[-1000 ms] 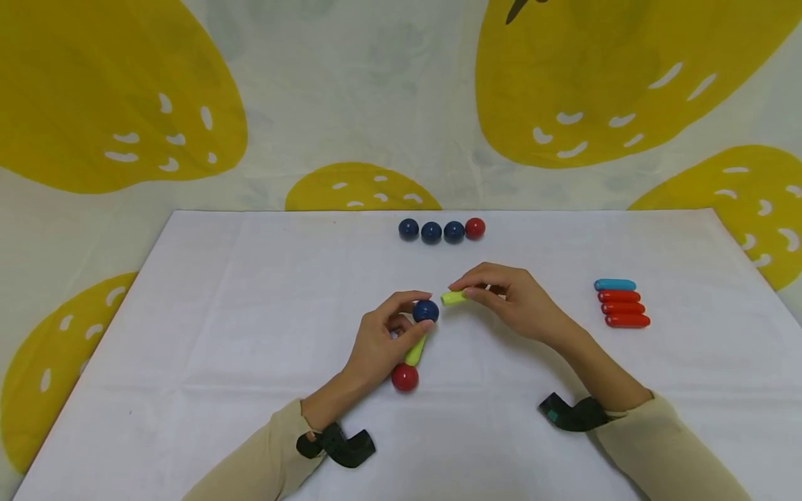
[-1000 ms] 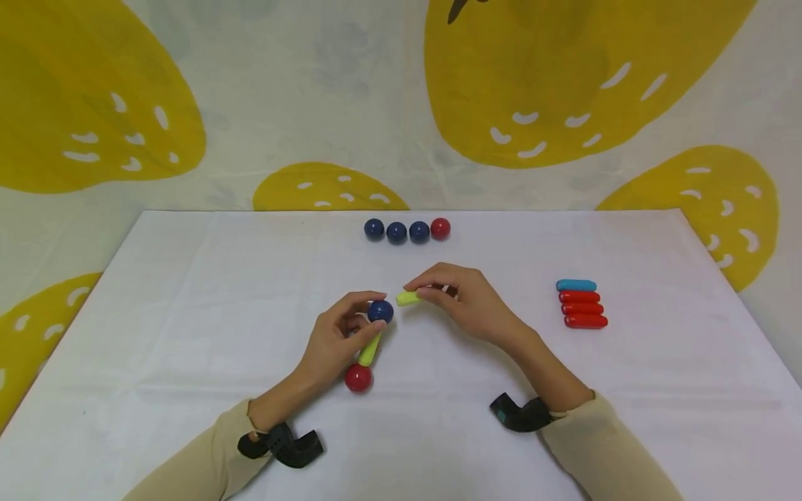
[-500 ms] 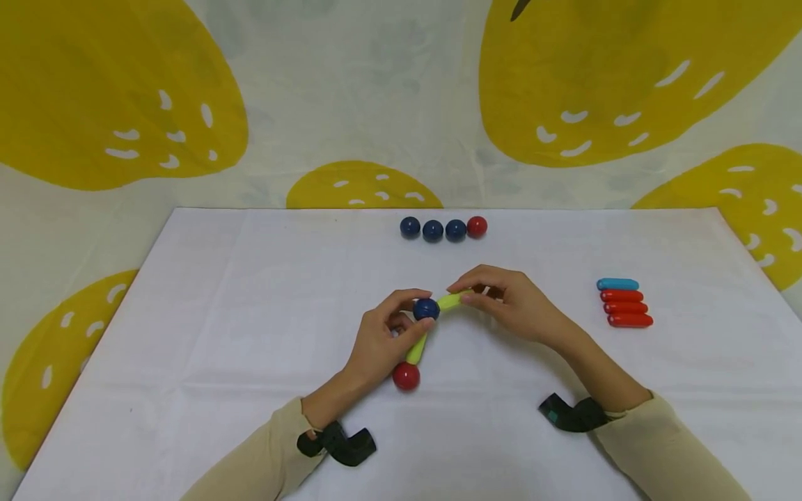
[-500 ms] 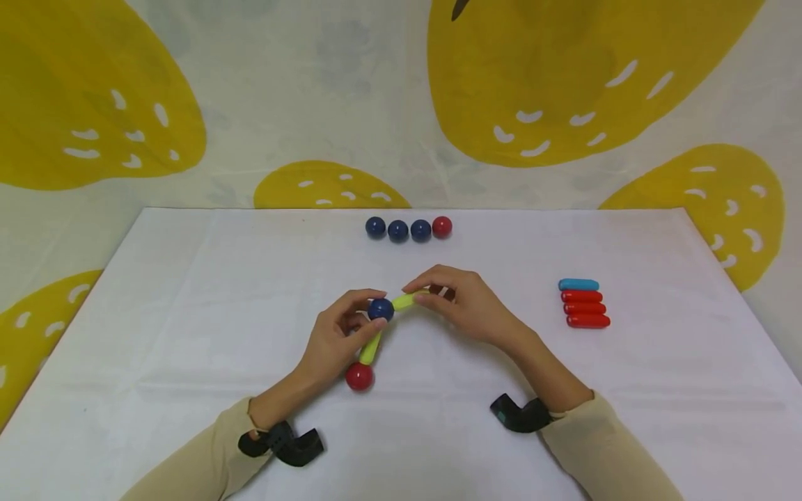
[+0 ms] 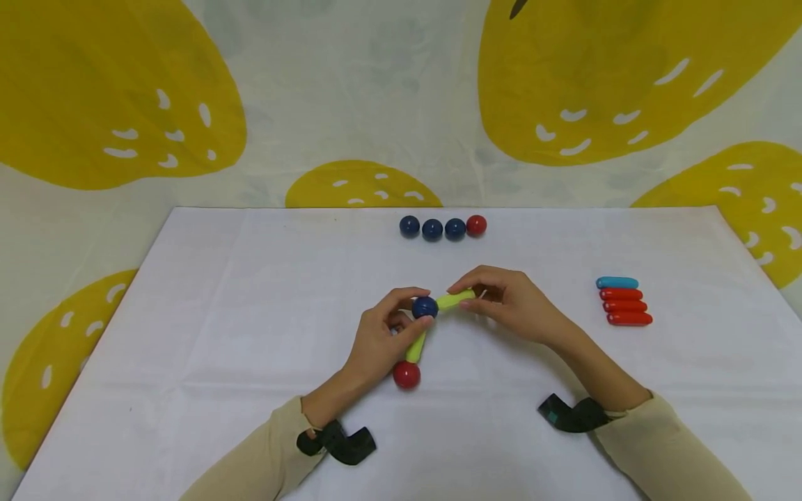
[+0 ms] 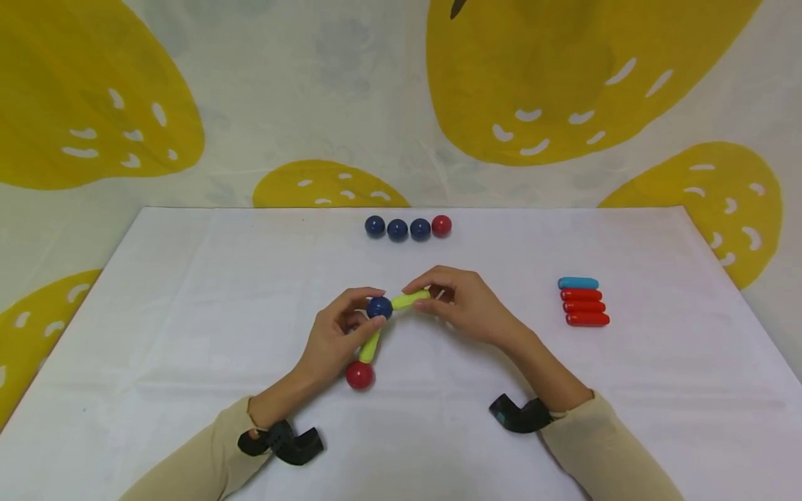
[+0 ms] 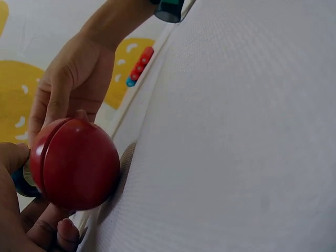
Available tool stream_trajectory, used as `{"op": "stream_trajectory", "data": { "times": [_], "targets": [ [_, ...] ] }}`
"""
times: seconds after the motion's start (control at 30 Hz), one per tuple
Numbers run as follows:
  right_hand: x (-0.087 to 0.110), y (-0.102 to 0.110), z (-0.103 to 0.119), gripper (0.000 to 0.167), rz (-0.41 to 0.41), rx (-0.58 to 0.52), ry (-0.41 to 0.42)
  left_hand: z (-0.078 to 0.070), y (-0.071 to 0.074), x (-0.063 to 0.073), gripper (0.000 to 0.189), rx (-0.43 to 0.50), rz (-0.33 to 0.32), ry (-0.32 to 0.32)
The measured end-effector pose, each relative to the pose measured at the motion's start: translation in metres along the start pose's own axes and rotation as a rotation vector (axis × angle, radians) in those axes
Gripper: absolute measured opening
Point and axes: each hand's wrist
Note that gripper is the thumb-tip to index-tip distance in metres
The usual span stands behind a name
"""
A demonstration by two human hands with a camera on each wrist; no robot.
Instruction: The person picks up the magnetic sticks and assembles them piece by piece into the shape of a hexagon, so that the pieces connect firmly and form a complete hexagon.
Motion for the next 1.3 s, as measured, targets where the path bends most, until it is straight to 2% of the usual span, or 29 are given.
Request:
{"op": "stream_trajectory", "data": {
  "times": [0.2, 0.37, 0.5, 0.7, 0.97, 1.3],
  "targets": [
    [-0.006, -0.002, 0.000, 0.026, -0.021, -0.048, 0.004, 0.001, 0.000, -0.001, 0.031, 0.070, 0.013, 0.030],
    [-0.014, -0.008, 0.003, 0.026, -0.030, -0.086, 0.022, 0.001, -0.001, -0.001, 0.027, 0.109, -0.002, 0.040],
    [-0.021, -0.015, 0.006, 0.025, -0.034, -0.123, 0.037, 0.001, -0.001, -0.001, 0.025, 0.097, -0.016, 0.032],
    [-0.028, -0.024, 0.011, 0.025, -0.027, -0.176, 0.038, 0.001, -0.001, -0.002, 0.028, 0.072, -0.080, 0.051],
    [-0.032, -0.029, 0.013, 0.025, -0.018, -0.236, 0.010, 0.000, -0.001, -0.001, 0.032, 0.039, -0.095, 0.048],
    [-0.032, -0.019, 0.009, 0.024, -0.054, -0.212, 0.003, -0.001, -0.002, -0.002, 0.035, 0.044, -0.120, 0.038]
  ]
}}
Point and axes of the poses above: each hand's wrist, its own x-axis away from the middle knuckle, its own y-axis out of the back of the hand, z = x × y, and after that the axes turned 10 degrees about x, right-handed
